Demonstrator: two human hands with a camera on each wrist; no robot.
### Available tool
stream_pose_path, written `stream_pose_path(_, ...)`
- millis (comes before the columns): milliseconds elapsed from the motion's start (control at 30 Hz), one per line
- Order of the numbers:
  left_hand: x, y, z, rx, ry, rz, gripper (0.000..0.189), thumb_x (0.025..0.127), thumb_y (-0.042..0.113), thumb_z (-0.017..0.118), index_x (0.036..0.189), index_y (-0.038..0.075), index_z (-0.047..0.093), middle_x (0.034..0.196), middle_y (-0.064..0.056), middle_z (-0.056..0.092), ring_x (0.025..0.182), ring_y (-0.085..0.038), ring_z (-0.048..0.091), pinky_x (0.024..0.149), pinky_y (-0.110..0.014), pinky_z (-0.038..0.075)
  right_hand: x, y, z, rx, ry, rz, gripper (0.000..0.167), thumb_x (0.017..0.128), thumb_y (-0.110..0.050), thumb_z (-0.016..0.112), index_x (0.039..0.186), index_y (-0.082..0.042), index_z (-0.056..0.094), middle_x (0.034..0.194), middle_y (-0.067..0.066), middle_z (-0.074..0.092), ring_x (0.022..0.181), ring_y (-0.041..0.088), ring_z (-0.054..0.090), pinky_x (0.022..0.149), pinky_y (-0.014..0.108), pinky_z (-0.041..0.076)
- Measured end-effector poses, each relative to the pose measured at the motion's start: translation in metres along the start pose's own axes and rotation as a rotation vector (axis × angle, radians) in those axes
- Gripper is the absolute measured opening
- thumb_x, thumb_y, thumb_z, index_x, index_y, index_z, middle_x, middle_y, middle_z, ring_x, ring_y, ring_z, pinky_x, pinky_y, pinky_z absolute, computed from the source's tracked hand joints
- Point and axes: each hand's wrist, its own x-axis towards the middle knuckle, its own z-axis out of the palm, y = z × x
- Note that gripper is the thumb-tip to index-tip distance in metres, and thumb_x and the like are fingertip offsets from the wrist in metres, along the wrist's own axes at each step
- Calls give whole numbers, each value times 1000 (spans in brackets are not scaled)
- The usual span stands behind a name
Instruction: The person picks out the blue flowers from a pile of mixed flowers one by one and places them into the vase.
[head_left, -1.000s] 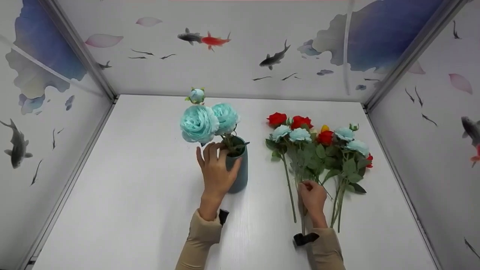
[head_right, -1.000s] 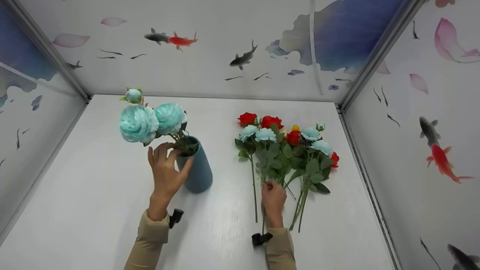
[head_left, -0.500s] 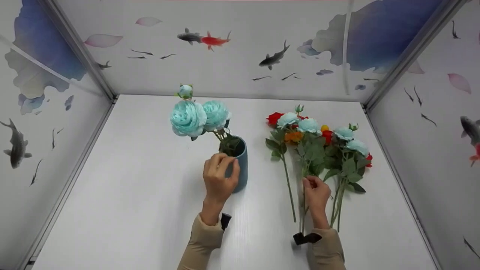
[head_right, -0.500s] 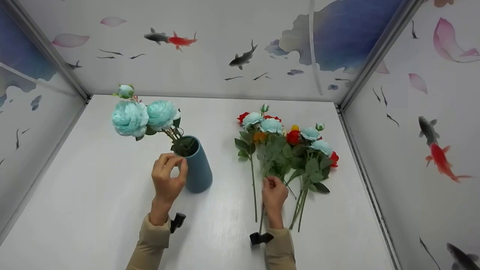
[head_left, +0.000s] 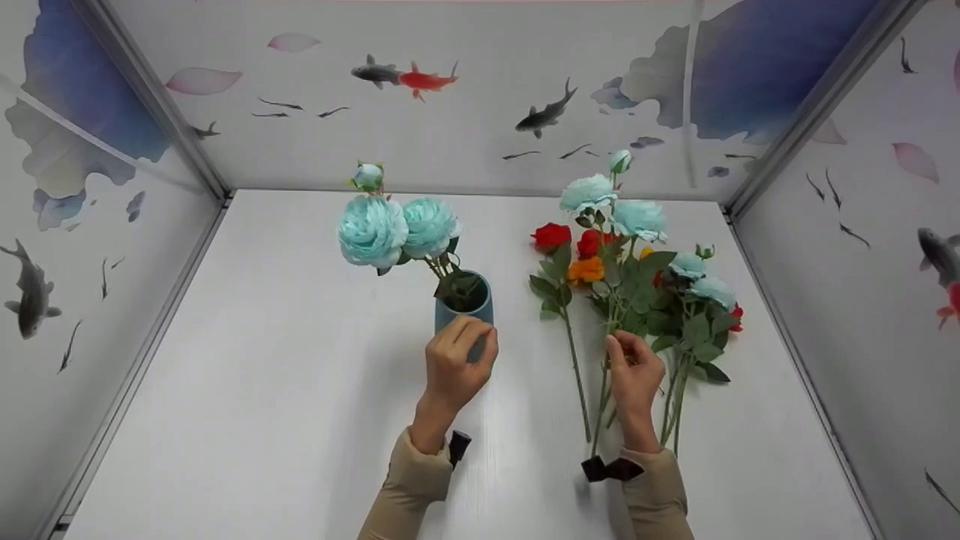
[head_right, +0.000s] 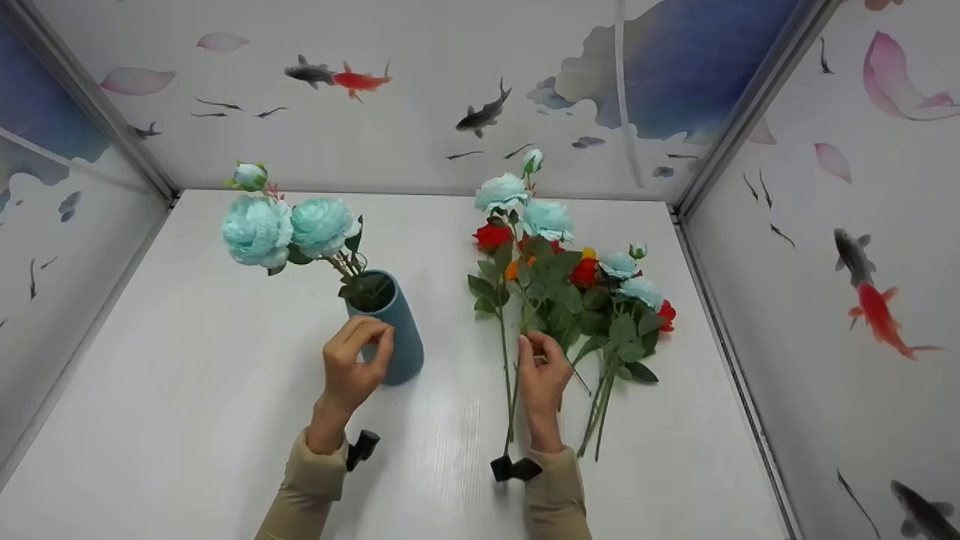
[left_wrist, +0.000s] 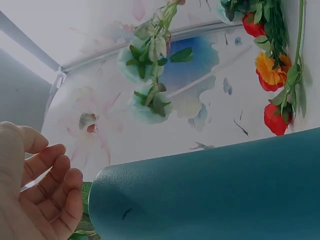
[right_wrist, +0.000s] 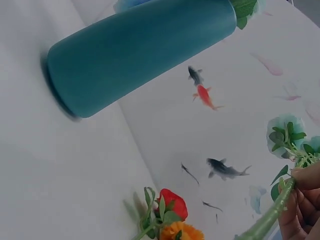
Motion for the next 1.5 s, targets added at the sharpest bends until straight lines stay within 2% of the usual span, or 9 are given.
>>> stream_pose_path(233, -2, 3, 4, -65, -40, -5, 10, 85, 6, 59, 76, 7, 63, 72, -3, 58, 59, -14, 56, 54, -22, 46, 4, -11, 6, 113, -28, -73, 12, 85, 7, 62, 92, 17, 63, 76, 22, 61, 61, 4, 54, 57, 15, 43)
stream_pose_path(467, -8, 3, 8, -95, -116, -49, 10, 81, 1, 62, 75, 8, 62, 70, -1, 56, 58, -13, 53, 54, -19, 45, 6, -20, 13, 195, -57, -40, 14, 86, 7, 60, 95, 17, 62, 77, 10, 64, 61, 10, 56, 56, 19, 46)
stream_pose_path(700, -14, 4, 11, -144, -153, -102, 8, 80, -1, 64, 77, 6, 64, 70, -2, 57, 60, -12, 53, 55, -21, 45, 6, -30, 19, 209, -57, -78, 12, 85, 8, 62, 92, 17, 62, 77, 11, 63, 62, 9, 56, 56, 18, 46)
stream_pose_path(833, -18, 8, 15, -256, -238, -255, 6, 83, 1, 64, 86, 5, 66, 77, -3, 60, 63, -15, 56, 55, -25, 48, 5, -33, 24, 236, -63, -119, 10, 84, 10, 61, 91, 17, 62, 76, 10, 61, 63, 10, 57, 57, 18, 47)
stream_pose_path(1000, -20, 21, 21, -469, -412, -575, 15, 87, 1, 62, 102, 1, 64, 91, -12, 65, 80, -23, 62, 64, -35, 53, 3, -40, 30, 288, -93, -182, 7, 83, 14, 59, 89, 19, 60, 74, 9, 60, 63, 9, 57, 57, 18, 48)
stream_pose_path(1100, -14, 31, 19, -570, -492, -728, 20, 88, 1, 60, 108, -2, 60, 99, -20, 63, 89, -29, 61, 71, -35, 52, 1, -44, 34, 304, -111, -204, 6, 83, 15, 59, 88, 18, 60, 75, 9, 60, 63, 9, 57, 59, 18, 48)
stream_pose_path(1200, -8, 39, 18, -694, -494, -824, 21, 89, -2, 57, 109, -8, 57, 103, -26, 59, 92, -32, 59, 73, -31, 52, 0, -47, 37, 302, -121, -213, 5, 83, 14, 59, 88, 17, 59, 75, 12, 60, 63, 10, 57, 59, 18, 49)
stream_pose_path(1300, -11, 38, 23, -815, -456, -902, 20, 88, -6, 56, 107, -12, 55, 102, -26, 58, 92, -29, 59, 74, -29, 52, -2, -48, 40, 315, -136, -227, 4, 83, 15, 59, 87, 17, 59, 72, 16, 58, 62, 12, 56, 58, 20, 49)
stream_pose_path(1500, -22, 29, 35, -908, -436, -987, 25, 88, -1, 60, 108, -15, 55, 101, -18, 60, 90, -17, 59, 76, -33, 52, -4, -35, 48, 352, -167, -241, 4, 83, 16, 59, 87, 16, 59, 71, 13, 57, 63, 12, 56, 59, 20, 49)
